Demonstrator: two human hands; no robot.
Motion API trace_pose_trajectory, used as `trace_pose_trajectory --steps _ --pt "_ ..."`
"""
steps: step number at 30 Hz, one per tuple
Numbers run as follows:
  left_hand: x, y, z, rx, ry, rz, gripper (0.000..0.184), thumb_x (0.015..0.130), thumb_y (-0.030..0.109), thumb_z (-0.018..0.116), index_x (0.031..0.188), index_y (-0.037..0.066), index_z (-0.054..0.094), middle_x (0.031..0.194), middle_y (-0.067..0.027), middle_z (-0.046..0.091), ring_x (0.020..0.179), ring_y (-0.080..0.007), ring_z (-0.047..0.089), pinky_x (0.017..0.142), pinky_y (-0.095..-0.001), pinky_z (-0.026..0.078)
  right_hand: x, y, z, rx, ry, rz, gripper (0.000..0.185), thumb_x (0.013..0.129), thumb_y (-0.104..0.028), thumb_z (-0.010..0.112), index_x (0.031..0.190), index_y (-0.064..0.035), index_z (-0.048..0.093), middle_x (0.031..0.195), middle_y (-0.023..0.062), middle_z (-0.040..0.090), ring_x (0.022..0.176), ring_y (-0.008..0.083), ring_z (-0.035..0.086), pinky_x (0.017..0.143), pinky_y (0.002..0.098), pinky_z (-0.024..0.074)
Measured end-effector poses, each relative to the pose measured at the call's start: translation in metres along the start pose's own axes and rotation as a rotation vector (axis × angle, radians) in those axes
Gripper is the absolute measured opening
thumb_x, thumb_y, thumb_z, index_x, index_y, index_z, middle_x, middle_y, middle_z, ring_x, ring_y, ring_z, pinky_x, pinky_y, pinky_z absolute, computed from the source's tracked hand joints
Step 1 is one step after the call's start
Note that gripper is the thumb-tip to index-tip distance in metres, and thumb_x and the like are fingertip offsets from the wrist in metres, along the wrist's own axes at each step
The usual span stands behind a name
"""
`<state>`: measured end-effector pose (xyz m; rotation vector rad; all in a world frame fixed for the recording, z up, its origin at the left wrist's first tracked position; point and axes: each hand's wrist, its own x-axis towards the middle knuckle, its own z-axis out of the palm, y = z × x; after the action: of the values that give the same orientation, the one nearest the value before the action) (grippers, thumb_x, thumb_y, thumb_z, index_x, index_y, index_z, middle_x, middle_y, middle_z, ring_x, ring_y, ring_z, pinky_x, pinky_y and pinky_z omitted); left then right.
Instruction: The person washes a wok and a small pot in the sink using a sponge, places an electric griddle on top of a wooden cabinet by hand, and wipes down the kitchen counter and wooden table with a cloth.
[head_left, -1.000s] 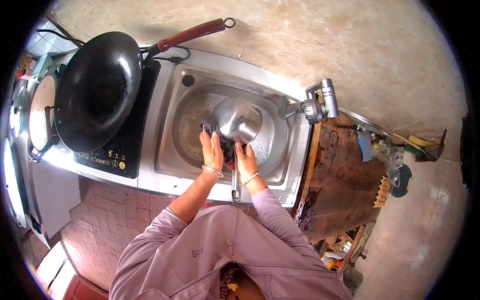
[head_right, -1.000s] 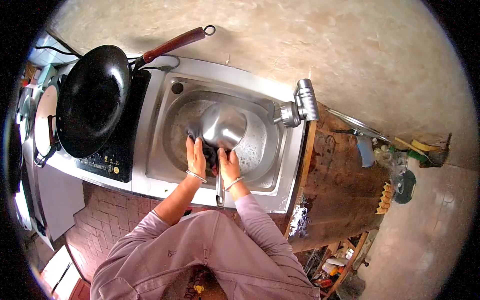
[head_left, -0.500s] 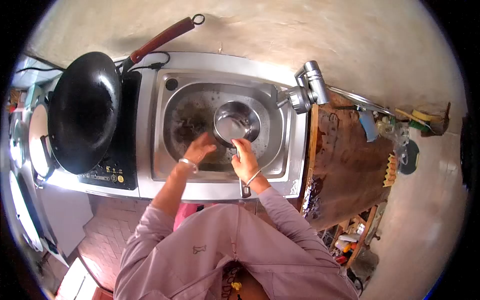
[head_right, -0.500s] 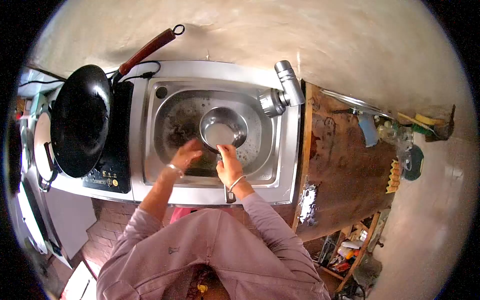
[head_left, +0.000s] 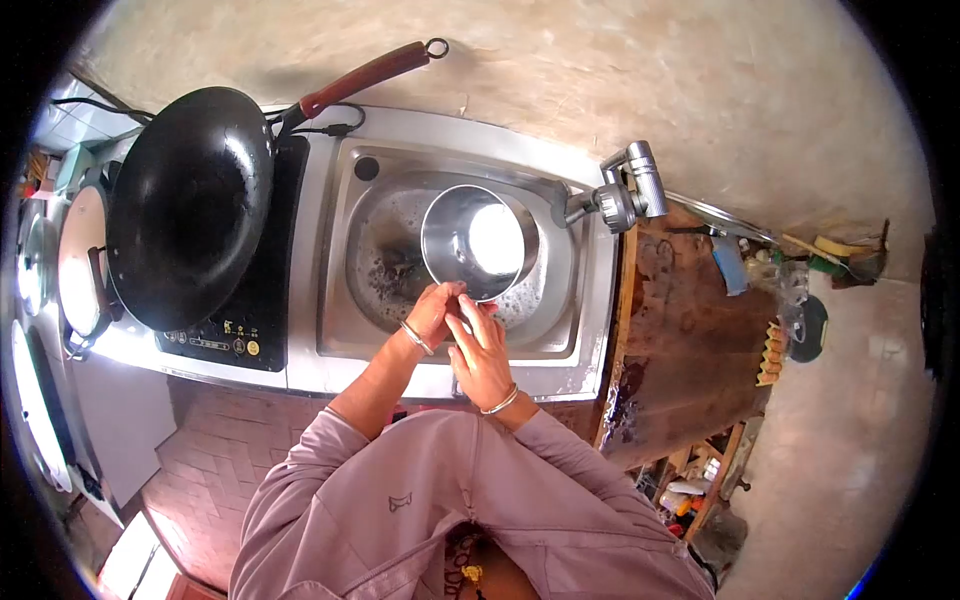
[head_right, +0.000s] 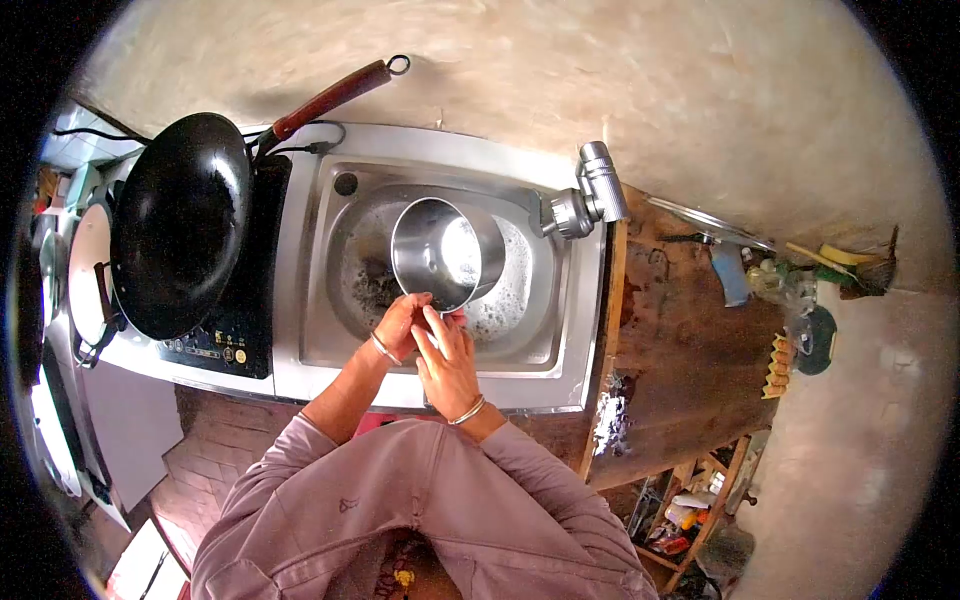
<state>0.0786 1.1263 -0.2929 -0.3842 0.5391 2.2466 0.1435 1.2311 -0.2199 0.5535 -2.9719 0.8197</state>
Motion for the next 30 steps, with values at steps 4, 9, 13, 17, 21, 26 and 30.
trace_pose_trajectory --steps 4,9,13,17,21,26,30 --pt "-0.006 -0.001 0.008 0.043 0.009 0.104 0.025 0.081 0.014 0.045 0.096 -0.005 0.049 0.090 -0.0172 0.057 0.084 -0.0277 0.058 0.077 -0.0358 0.047 -0.005 -0.002 -0.006 0.131 0.058 -0.005 0.043 0.070 -0.003 0.053 0.113 -0.0014 0.048 0.126 0.0189 0.035 0.114 0.0337 0.036 0.094 0.0421 0.0292" --pt "-0.011 0.000 0.007 0.137 0.091 0.215 0.023 0.078 0.011 0.050 0.099 0.000 0.050 0.086 -0.0060 0.057 0.075 -0.0164 0.055 0.067 -0.0287 0.045 -0.005 -0.007 -0.012 0.181 0.079 -0.042 0.042 0.070 -0.002 0.052 0.112 -0.0013 0.047 0.125 0.0169 0.038 0.113 0.0330 0.038 0.093 0.0430 0.0294" --pt "-0.018 0.004 0.018 0.214 0.160 0.241 0.019 0.076 0.013 0.054 0.094 0.008 0.051 0.074 0.0025 0.050 0.060 -0.0059 0.043 0.052 -0.0201 0.034 -0.005 -0.008 -0.019 0.256 0.099 -0.041 0.040 0.070 0.000 0.051 0.110 -0.0009 0.049 0.123 0.0169 0.040 0.112 0.0331 0.039 0.094 0.0416 0.0304" --pt "-0.020 0.006 0.022 0.226 0.212 0.285 0.021 0.076 0.013 0.054 0.097 0.009 0.051 0.071 0.0045 0.047 0.056 -0.0042 0.039 0.048 -0.0191 0.030 -0.006 -0.009 -0.027 0.267 0.107 -0.035 0.036 0.071 0.001 0.050 0.108 -0.0004 0.050 0.121 0.0165 0.043 0.111 0.0332 0.041 0.094 0.0406 0.0314" --pt "-0.025 0.013 0.031 0.138 0.174 0.288 0.025 0.077 0.008 0.049 0.101 0.002 0.048 0.090 -0.0065 0.056 0.082 -0.0156 0.055 0.073 -0.0288 0.044 -0.004 -0.003 -0.037 0.322 0.173 -0.034 0.031 0.073 0.002 0.050 0.104 0.0020 0.052 0.117 0.0182 0.046 0.109 0.0318 0.044 0.092 0.0388 0.0348" --pt "-0.023 0.009 0.044 0.093 0.181 0.283 0.025 0.078 0.009 0.045 0.101 0.000 0.046 0.086 -0.0112 0.056 0.071 -0.0208 0.058 0.063 -0.0347 0.049 -0.005 0.014 -0.042 0.516 0.246 0.066 0.022 0.074 0.002 0.052 0.096 0.0003 0.051 0.107 0.0154 0.050 0.103 0.0288 0.046 0.090 0.0367 0.0355" --pt "-0.011 -0.002 0.043 0.094 0.204 0.272 0.025 0.078 0.011 0.044 0.099 -0.002 0.046 0.082 -0.0134 0.057 0.065 -0.0232 0.058 0.059 -0.0373 0.050 -0.004 0.047 -0.019 1.075 0.469 0.394 0.047 0.074 -0.003 0.059 0.114 -0.0038 0.033 0.109 0.0113 0.040 0.088 0.0179 0.048 0.077 0.0274 0.0426"
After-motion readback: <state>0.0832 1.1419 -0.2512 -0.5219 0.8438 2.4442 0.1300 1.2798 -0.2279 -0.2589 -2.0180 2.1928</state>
